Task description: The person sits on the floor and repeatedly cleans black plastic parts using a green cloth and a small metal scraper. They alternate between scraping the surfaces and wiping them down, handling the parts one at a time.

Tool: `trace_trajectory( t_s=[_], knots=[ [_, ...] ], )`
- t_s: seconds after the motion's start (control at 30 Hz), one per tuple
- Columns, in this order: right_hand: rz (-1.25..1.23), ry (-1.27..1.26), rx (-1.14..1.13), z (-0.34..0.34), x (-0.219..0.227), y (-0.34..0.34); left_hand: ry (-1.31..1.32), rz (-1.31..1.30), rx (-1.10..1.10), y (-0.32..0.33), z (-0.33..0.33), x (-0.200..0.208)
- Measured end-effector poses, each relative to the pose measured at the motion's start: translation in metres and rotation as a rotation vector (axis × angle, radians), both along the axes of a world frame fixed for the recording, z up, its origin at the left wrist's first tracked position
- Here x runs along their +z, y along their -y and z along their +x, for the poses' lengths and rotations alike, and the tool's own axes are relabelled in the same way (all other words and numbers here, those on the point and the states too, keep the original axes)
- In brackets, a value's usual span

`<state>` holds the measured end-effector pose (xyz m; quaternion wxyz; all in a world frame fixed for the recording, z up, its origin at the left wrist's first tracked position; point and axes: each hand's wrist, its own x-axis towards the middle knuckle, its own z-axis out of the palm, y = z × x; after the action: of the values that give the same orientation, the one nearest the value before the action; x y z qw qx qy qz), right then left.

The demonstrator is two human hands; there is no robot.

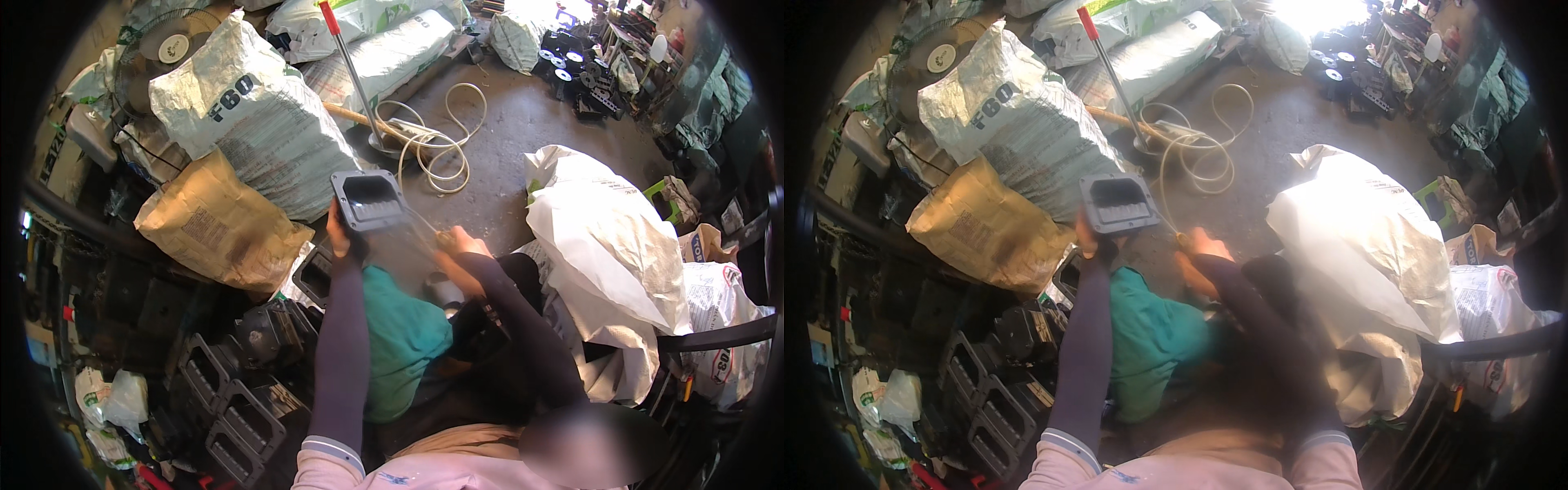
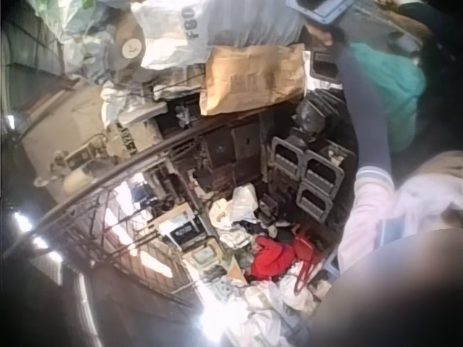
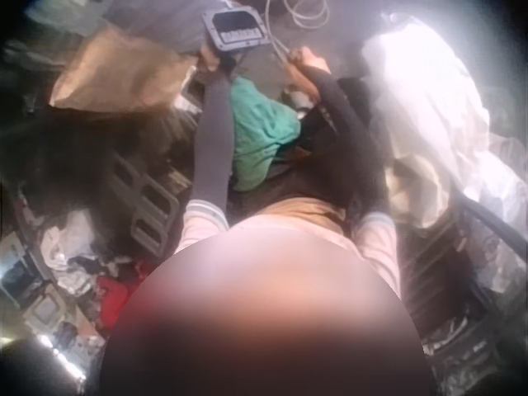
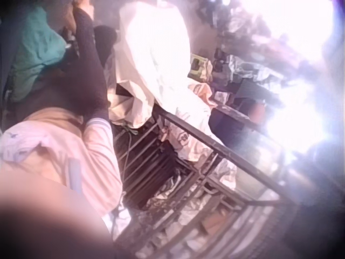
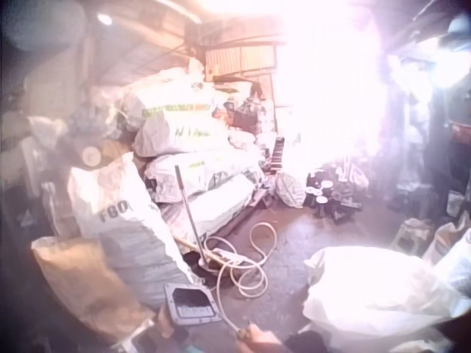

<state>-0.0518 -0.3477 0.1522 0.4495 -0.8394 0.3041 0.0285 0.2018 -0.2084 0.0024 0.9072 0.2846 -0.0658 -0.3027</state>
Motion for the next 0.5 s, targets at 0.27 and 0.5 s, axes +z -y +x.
trace_trajectory(
  t_s=[0.27, 0.5],
  knots=[
    [-0.032, 0.113, -0.048, 0.03, 0.001, -0.003, 0.193, 0.2, 0.059, 0.005, -0.021, 0.02],
    [-0.085, 0.27, 0.061, 0.031, 0.012, -0.019, 0.529, 0.228, 0.059, 0.003, -0.033, 0.035]
  ],
)
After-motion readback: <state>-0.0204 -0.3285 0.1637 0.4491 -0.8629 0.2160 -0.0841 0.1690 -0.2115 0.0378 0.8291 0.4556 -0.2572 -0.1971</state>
